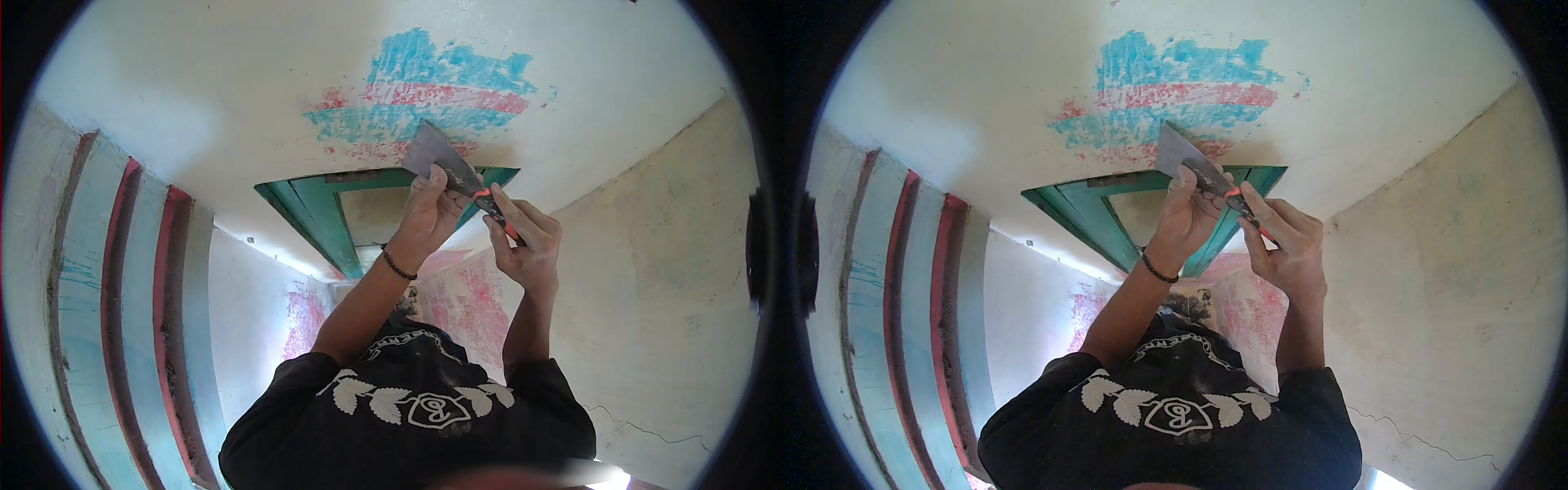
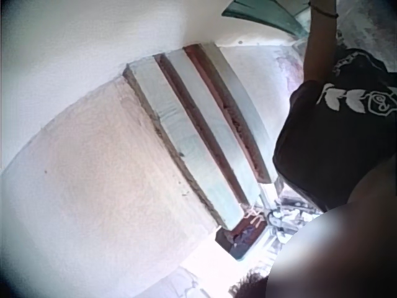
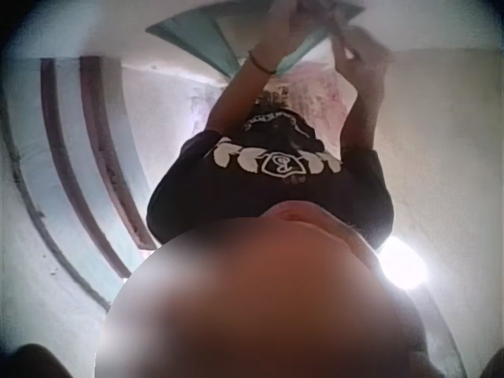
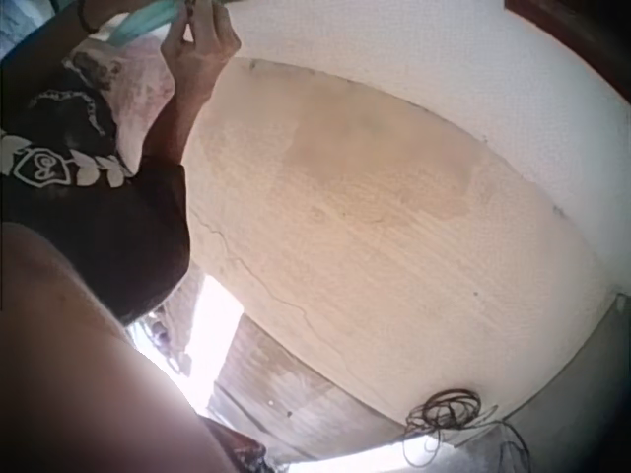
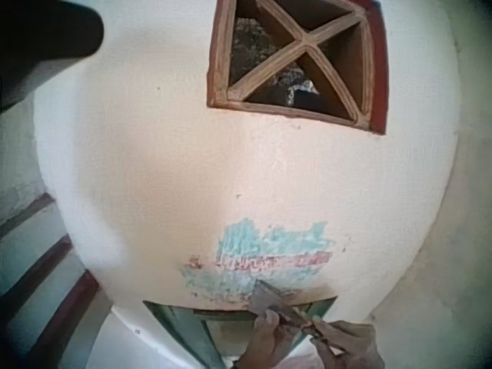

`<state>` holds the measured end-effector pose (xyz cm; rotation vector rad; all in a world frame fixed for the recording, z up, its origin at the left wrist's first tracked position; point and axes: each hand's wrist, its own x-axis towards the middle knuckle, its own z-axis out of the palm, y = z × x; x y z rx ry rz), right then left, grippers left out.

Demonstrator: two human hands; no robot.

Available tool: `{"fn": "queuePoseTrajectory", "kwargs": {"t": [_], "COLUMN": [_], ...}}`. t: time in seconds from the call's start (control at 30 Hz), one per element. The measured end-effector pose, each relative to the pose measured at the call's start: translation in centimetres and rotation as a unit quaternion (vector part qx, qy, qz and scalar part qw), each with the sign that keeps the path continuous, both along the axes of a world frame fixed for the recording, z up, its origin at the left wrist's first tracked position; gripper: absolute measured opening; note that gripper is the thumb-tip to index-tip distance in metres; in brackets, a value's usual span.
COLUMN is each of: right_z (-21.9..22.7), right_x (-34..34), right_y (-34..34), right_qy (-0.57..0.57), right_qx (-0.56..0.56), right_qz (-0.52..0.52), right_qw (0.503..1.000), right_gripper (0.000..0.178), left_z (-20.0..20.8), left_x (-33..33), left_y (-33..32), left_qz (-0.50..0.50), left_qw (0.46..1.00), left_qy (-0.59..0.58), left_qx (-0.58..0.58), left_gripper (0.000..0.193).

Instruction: The person scrapes old paint off a ceiling and wall surface using a putty knife.

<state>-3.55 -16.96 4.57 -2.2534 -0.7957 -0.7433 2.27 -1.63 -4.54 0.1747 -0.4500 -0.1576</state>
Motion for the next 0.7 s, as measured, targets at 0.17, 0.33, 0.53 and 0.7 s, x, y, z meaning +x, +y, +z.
{"fn": "queuePoseTrajectory", "kwargs": {"t": [0.17, 0.33, 0.53, 0.7], "right_z": [0.8, -0.1, -1.1, -1.9], "right_x": [-0.6, -1.5, -2.2, -2.4], "right_y": [-0.3, 1.1, 1.5, 2.1], "right_qy": [-0.008, -0.037, -0.036, -0.051], "right_qx": [0.004, -0.005, 0.052, 0.070], "right_qz": [-0.013, -0.042, -0.053, -0.070], "right_qw": [1.000, 0.998, 0.997, 0.994], "right_gripper": [0.049, 0.048, 0.046, 0.046], "left_z": [0.3, 0.4, 0.2, 0.0], "left_x": [-0.1, -0.8, -0.7, -0.9], "left_y": [-0.9, 0.4, 0.4, 0.7], "left_qz": [0.003, -0.002, 0.002, -0.020], "left_qw": [1.000, 0.999, 0.999, 0.999], "left_qy": [0.004, 0.033, 0.026, 0.019], "left_qx": [-0.003, 0.010, 0.035, 0.019], "left_gripper": [0.031, 0.029, 0.030, 0.031]}}
